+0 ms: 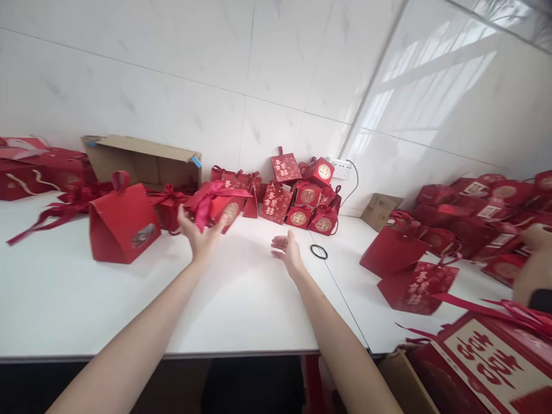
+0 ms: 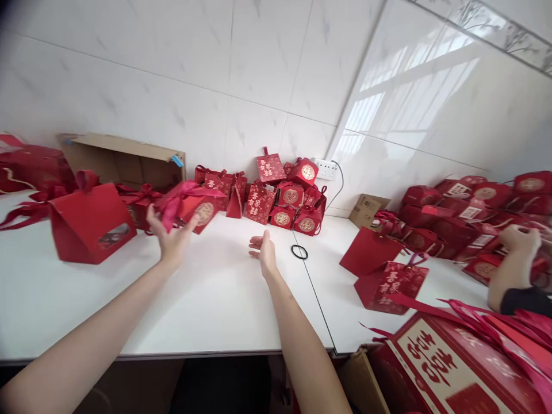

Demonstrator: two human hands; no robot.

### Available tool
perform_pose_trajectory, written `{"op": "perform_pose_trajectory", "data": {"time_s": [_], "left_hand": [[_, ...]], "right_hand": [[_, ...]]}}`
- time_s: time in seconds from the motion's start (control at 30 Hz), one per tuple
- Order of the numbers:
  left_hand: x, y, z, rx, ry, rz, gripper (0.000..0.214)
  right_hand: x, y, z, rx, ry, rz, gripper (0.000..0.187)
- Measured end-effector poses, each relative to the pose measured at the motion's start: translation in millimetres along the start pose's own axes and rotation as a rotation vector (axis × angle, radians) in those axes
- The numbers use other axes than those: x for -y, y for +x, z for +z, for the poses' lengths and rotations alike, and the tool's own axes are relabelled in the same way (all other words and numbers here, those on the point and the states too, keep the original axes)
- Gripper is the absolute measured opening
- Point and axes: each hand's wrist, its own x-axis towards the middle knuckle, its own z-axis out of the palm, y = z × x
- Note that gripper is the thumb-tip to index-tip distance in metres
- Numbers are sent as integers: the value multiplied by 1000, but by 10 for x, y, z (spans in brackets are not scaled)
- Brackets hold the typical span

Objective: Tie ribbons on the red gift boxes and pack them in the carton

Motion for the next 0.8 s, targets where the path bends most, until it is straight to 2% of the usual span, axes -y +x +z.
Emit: {"op": "perform_pose_trajectory", "data": {"time_s": [0.07, 0.13, 0.17, 0.23, 0.37, 0.47, 0.57, 0.67, 0.8], "left_hand": [[10, 59, -26, -45, 161, -153, 105], [34, 89, -28, -15, 302, -314, 110], [48, 92, -21, 5, 343, -353, 112], [68, 81, -5, 32, 361, -335, 113], [43, 5, -6, 42, 337, -128, 107], [18, -81, -13, 78, 271, 221, 91], [27, -182, 17, 210, 192, 524, 79], [47, -261, 65, 330, 182, 614, 67], [72, -273, 105, 383, 191, 599, 54]], "right_hand": [[-10, 1, 10, 11, -37, -15, 57], [-12, -6, 23, 22, -85, -36, 59], [-11, -10, 29, 23, -114, -48, 60], [-7, -16, 38, 15, -186, -77, 59], [1, -7, 7, -56, -404, -174, 47], [50, 37, -97, -140, -633, -277, 23], [237, 150, -300, -217, -852, -332, 10], [617, 320, -593, -346, -1008, -323, 15], [1256, 468, -1054, -564, -1109, -252, 41]]}}
